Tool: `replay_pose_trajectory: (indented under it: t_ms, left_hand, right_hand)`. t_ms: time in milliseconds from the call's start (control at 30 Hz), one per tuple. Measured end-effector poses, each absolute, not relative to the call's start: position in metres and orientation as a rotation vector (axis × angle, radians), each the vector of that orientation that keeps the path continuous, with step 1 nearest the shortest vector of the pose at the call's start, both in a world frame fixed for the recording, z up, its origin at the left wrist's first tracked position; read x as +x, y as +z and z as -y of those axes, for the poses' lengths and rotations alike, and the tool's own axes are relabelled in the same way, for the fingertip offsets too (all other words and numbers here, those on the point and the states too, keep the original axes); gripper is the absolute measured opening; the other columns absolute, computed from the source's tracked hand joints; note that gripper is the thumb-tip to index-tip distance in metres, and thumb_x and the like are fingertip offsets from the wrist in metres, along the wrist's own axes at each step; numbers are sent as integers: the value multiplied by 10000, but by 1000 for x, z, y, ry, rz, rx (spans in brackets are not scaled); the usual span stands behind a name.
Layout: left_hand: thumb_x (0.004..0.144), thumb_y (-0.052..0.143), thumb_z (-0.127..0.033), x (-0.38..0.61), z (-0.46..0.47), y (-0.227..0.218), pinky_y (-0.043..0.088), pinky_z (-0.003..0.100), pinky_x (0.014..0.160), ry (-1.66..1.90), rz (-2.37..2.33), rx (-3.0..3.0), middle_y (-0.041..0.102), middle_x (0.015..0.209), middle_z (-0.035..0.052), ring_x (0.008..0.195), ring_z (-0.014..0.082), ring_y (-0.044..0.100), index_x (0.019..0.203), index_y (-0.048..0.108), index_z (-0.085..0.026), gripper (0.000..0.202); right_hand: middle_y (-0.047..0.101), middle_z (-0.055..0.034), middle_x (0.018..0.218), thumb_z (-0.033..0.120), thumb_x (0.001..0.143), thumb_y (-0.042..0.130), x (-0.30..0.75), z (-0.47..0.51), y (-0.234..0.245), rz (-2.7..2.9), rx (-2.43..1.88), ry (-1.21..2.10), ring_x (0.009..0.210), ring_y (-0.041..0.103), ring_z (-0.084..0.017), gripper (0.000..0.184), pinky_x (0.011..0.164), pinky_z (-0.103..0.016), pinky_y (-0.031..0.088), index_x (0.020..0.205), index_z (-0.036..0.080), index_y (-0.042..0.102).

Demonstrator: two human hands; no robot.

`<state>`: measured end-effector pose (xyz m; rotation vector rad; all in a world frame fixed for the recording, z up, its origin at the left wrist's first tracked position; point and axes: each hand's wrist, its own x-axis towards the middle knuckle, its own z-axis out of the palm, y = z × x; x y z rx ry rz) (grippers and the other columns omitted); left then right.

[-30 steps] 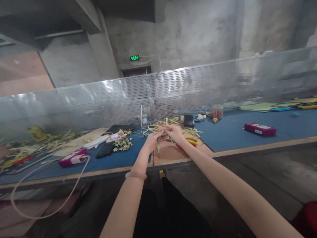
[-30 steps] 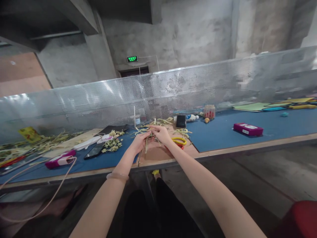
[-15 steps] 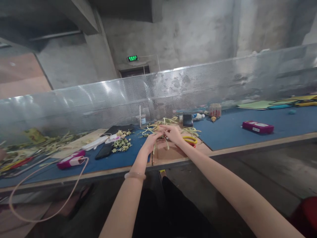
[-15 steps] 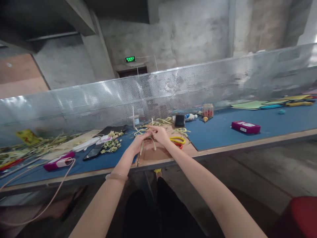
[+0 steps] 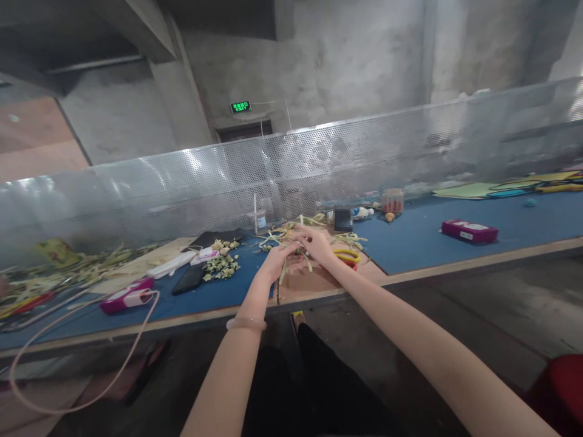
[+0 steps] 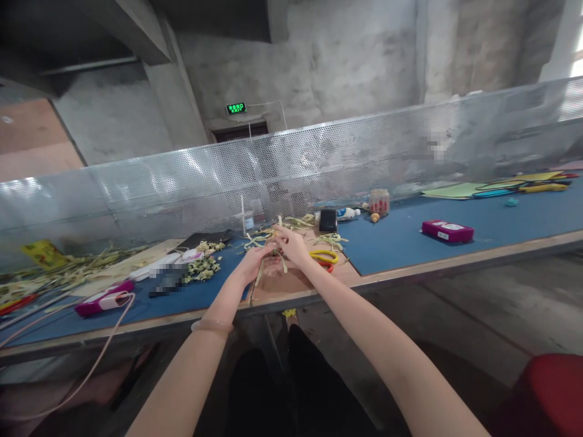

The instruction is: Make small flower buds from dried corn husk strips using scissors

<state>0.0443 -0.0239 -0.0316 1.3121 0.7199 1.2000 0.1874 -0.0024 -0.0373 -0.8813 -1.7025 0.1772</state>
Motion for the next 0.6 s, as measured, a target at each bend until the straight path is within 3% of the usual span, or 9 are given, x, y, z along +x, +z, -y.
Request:
replay_pose_trajectory:
  t_ms: [100,200,300,600]
  left_hand:
    - [679,669,-239,43,18,-32,517,270,704,1305,-727,1254,699,812,84,663,135,634,761,687,-112,152]
    - [673,678,-251,41,10,-34,516,240,635,1370,-744,1206,691,747,66,594,109,615,741,672,-113,155]
    - [652,699,-290,39,6,-36,497,219,560,1393,-761,1186,676,701,60,553,100,595,729,657,-112,199]
    - [608,718,-370,38,7,-39,438,207,525,1353,-785,1237,650,632,66,527,95,562,672,646,-88,297]
  right_hand:
    - [612,-34,794,367,821,457,187,8,-39,1621,-955,28,650,549,-155,371,627,-264,425,1127,161,505]
    - [540,-48,822,397,822,459,185,11,-42,1698,-938,-102,745,520,-169,253,683,-278,412,872,168,556]
    - [485,-36,765,324,827,477,183,9,-45,1903,-838,-205,784,482,-174,213,731,-283,398,676,181,521]
    - [487,-41,742,202,842,450,183,3,-49,1974,-812,-230,778,461,-169,212,738,-278,378,640,173,507]
